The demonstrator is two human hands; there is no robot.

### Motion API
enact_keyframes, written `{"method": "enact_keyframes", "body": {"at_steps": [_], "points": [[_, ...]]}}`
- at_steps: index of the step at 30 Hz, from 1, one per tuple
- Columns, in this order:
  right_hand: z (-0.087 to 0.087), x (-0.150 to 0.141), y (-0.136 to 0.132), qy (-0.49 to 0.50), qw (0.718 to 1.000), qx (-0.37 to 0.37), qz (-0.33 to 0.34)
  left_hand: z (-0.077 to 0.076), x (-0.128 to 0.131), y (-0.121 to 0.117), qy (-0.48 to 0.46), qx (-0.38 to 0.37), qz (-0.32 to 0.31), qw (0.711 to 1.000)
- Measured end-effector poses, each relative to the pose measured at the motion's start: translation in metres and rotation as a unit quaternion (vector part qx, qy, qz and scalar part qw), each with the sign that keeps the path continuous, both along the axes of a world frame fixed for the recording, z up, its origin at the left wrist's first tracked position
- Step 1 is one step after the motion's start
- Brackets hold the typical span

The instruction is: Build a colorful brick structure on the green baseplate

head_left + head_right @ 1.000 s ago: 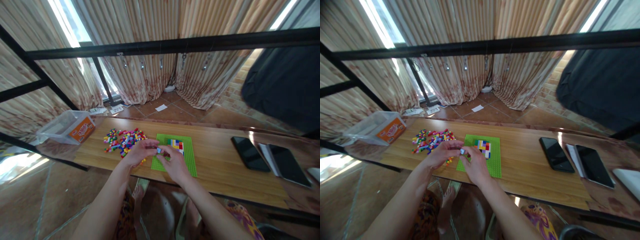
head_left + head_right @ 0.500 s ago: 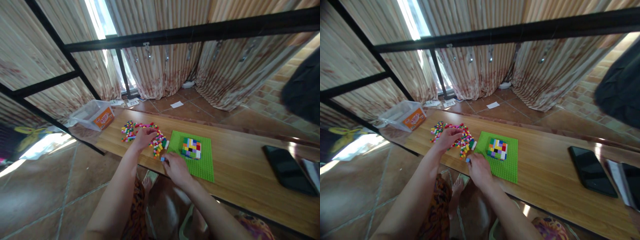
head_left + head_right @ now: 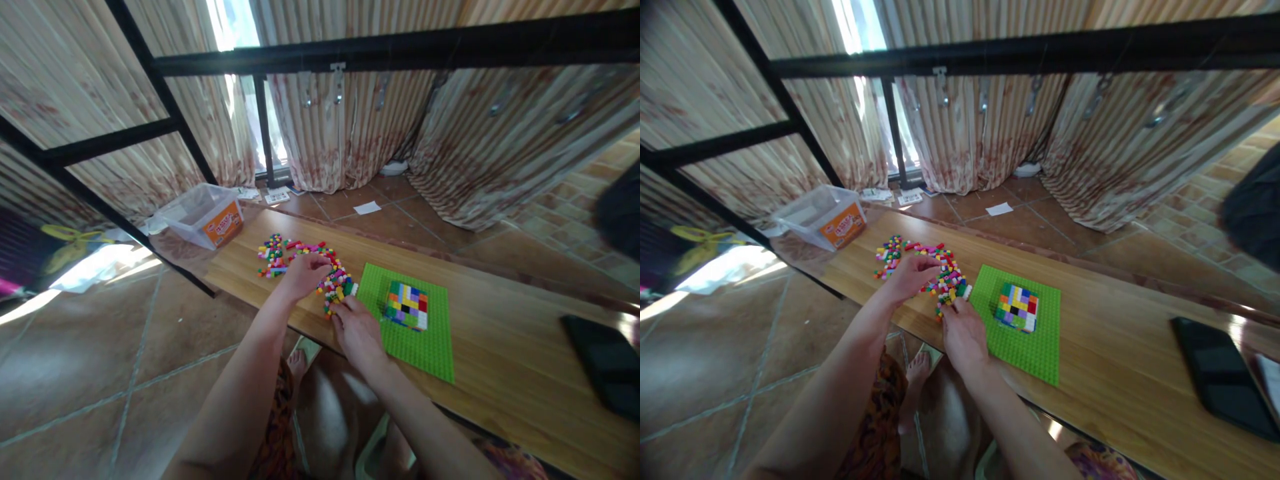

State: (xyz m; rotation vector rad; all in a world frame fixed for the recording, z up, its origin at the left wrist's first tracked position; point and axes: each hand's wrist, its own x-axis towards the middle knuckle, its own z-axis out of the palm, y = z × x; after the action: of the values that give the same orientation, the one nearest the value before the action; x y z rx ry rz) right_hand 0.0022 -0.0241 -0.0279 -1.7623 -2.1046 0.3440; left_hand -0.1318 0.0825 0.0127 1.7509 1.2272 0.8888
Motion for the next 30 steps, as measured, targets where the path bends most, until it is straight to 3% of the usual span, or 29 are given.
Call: {"method": "enact_keyframes", "body": {"at_steps": [7, 12, 15, 18, 21, 23, 26, 30], "points": [[-0.007, -0.003, 0.007, 0.039, 0.999, 0.020, 0.008, -0.004, -0.001, 0.003, 0.023, -0.003, -0.027, 0.999], [0.014, 0.004, 0.003, 0.114, 0.992, 0.058, 0.000, -0.004, 0.001, 0.002, 0.017, -0.006, -0.046, 0.999], [0.034, 0.034, -0.005, 0.175, 0.979, 0.092, -0.041, -0.002, 0.008, -0.001, 0.023, -0.005, -0.072, 0.997], [0.044, 0.086, -0.017, 0.225, 0.958, 0.124, -0.129, -0.002, 0.024, -0.009, 0.037, 0.002, -0.103, 0.994], [0.040, 0.138, -0.031, 0.240, 0.936, 0.097, -0.237, -0.006, 0.046, -0.021, 0.055, 0.015, -0.111, 0.992], [0.032, 0.159, -0.038, 0.212, 0.938, 0.058, -0.267, -0.008, 0.062, -0.029, 0.076, 0.021, -0.111, 0.991], [0.022, 0.163, -0.044, 0.185, 0.947, 0.005, -0.263, -0.009, 0.083, -0.040, 0.112, 0.030, -0.104, 0.988], [0.016, 0.148, -0.043, 0.148, 0.955, -0.038, -0.253, -0.012, 0.102, -0.046, 0.140, 0.033, -0.110, 0.983]]}}
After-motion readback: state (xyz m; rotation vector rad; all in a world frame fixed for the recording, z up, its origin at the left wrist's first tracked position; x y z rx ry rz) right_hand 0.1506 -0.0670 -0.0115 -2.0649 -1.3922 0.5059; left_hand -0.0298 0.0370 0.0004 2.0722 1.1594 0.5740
